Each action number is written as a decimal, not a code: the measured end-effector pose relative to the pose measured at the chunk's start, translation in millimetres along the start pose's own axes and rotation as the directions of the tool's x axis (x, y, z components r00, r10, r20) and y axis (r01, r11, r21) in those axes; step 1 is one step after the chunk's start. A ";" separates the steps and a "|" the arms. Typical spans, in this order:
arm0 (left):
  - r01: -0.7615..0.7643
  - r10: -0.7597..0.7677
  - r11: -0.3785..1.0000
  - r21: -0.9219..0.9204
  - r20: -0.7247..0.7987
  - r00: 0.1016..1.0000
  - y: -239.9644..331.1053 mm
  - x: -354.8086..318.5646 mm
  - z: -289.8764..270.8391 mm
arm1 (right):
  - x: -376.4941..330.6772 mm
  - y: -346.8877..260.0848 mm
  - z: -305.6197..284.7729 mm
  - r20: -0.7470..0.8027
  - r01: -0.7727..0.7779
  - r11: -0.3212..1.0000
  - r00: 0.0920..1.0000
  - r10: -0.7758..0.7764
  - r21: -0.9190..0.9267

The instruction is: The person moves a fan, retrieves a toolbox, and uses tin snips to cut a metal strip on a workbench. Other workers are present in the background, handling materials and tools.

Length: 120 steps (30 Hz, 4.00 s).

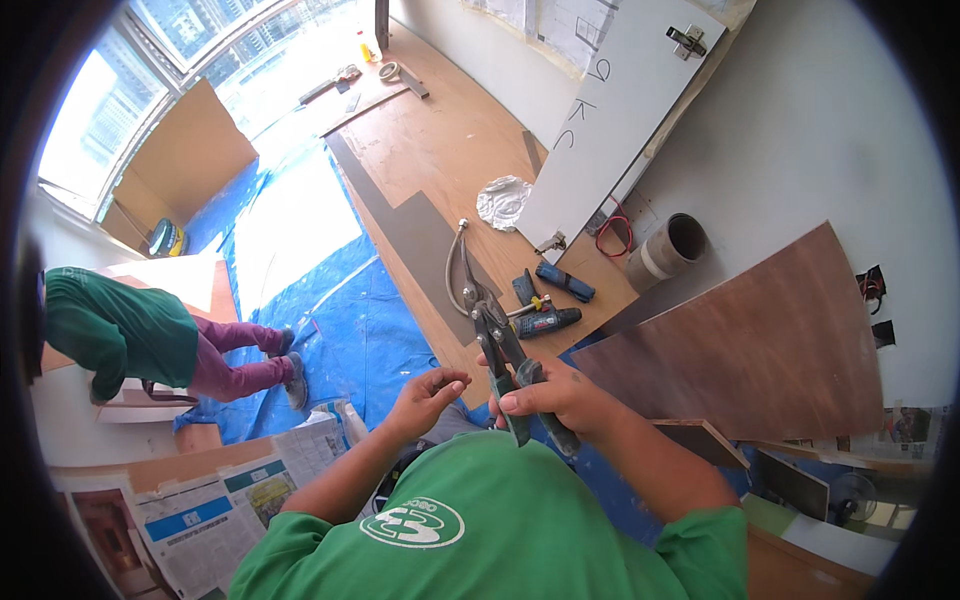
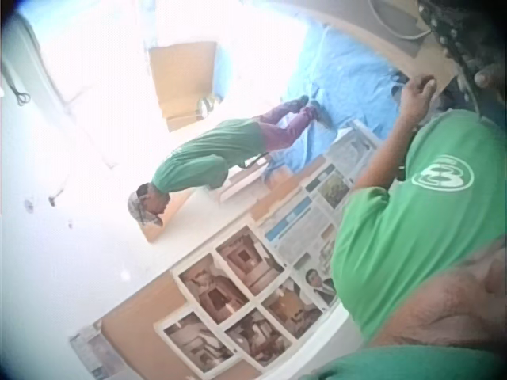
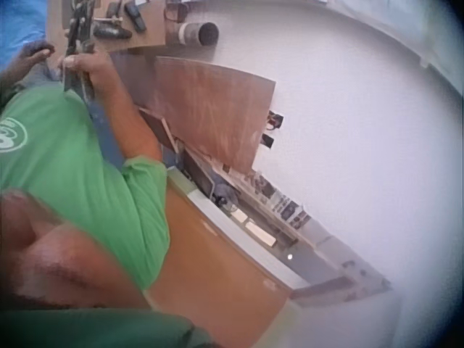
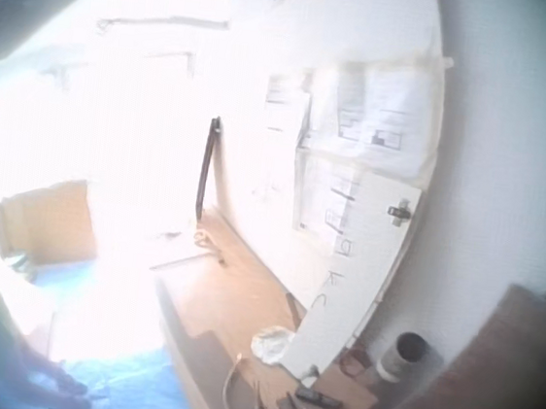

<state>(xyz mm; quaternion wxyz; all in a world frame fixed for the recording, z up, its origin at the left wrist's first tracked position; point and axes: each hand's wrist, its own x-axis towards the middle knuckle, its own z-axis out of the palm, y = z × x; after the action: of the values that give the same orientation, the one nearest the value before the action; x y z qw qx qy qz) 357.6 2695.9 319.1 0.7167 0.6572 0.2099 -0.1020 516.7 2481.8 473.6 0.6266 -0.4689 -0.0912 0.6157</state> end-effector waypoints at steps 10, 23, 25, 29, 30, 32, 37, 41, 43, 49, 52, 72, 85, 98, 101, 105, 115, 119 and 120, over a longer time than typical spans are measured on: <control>-0.323 0.324 0.844 -0.428 -0.074 0.943 110.1 35.6 12.1 | -9.5 -16.6 9.4 -0.020 0.002 0.991 1.000 -0.005 -0.134; -0.255 0.336 0.768 -0.588 0.031 0.941 163.5 38.7 21.5 | -14.0 -2.7 6.1 -0.054 0.043 0.998 0.998 -0.045 -0.042; -0.280 0.357 0.766 -0.578 0.022 0.934 162.8 39.8 20.5 | -13.1 -2.2 7.7 -0.073 0.035 0.999 0.997 -0.038 -0.036; -0.288 0.387 0.742 -0.605 0.035 0.922 160.6 39.0 15.6 | -9.2 -3.4 12.1 -0.066 0.038 0.998 0.997 -0.041 -0.046; -0.287 0.382 0.733 -0.617 0.025 0.924 159.7 37.6 14.0 | -7.9 -3.9 13.0 -0.067 0.036 0.998 0.997 -0.039 -0.053; -0.280 0.374 0.719 -0.636 0.014 0.927 158.3 35.3 12.0 | -5.2 -4.6 14.5 -0.056 0.033 0.999 0.998 -0.035 -0.041; -0.305 0.366 0.728 -0.614 -0.027 0.930 158.3 28.6 1.9 | 1.1 -8.3 17.3 -0.035 -0.006 1.000 0.999 0.006 -0.013; -0.326 0.361 0.725 -0.607 -0.068 0.930 160.8 22.2 -5.4 | 7.9 -11.7 23.6 -0.029 -0.002 1.000 1.000 0.001 -0.031; -0.339 0.366 0.719 -0.606 -0.084 0.927 161.9 20.0 -9.4 | 11.5 -13.7 27.1 -0.041 -0.010 0.999 0.999 0.009 -0.036; -0.377 0.390 0.711 -0.594 -0.113 0.914 162.9 14.5 -22.0 | 21.4 -20.5 34.3 0.030 -0.026 0.997 0.999 0.028 -0.079; -0.386 0.392 0.716 -0.582 -0.122 0.912 163.1 12.4 -26.5 | 26.2 -21.4 36.2 0.073 -0.008 0.996 0.997 0.014 -0.086; -0.390 0.383 0.740 -0.548 -0.134 0.914 157.1 7.2 -38.8 | 36.7 -10.9 40.3 0.095 -0.003 0.998 0.995 0.010 -0.070; -0.405 0.435 0.696 -0.593 -0.101 0.895 152.3 2.3 -40.5 | 39.6 -10.2 42.6 0.174 0.023 0.989 0.985 0.003 -0.147; -0.448 0.507 0.621 -0.643 -0.106 0.855 151.9 -18.3 -51.3 | 42.3 -23.4 48.7 0.282 0.120 0.993 0.952 -0.117 0.008; -0.520 0.507 0.650 -0.554 -0.194 0.840 145.0 -34.6 -60.6 | 45.1 -30.1 51.2 0.310 0.139 0.989 0.939 -0.149 0.053; -0.581 0.467 0.730 -0.359 -0.358 0.808 134.5 -47.0 -65.5 | 55.8 -32.8 55.3 0.392 0.166 0.971 0.893 -0.222 0.172; -0.378 0.434 0.901 0.214 -0.454 0.778 97.6 -64.0 -74.9 | 95.2 -43.9 77.9 0.529 0.227 0.956 0.796 -0.293 0.189; -0.544 0.527 0.828 0.137 -0.524 0.670 100.5 -62.7 -68.3 | 110.8 -46.2 78.2 0.569 0.184 0.961 0.776 -0.271 0.207; -0.609 0.526 0.791 0.063 -0.579 0.623 102.9 -63.1 -66.1 | 113.7 -45.2 76.6 0.595 0.166 0.961 0.758 -0.267 0.221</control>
<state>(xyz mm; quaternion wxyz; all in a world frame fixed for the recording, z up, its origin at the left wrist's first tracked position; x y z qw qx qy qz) 333.7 2764.8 435.9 0.6592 0.6371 0.2014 0.3449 520.4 2624.6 494.2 0.6632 -0.1772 -0.2973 0.6636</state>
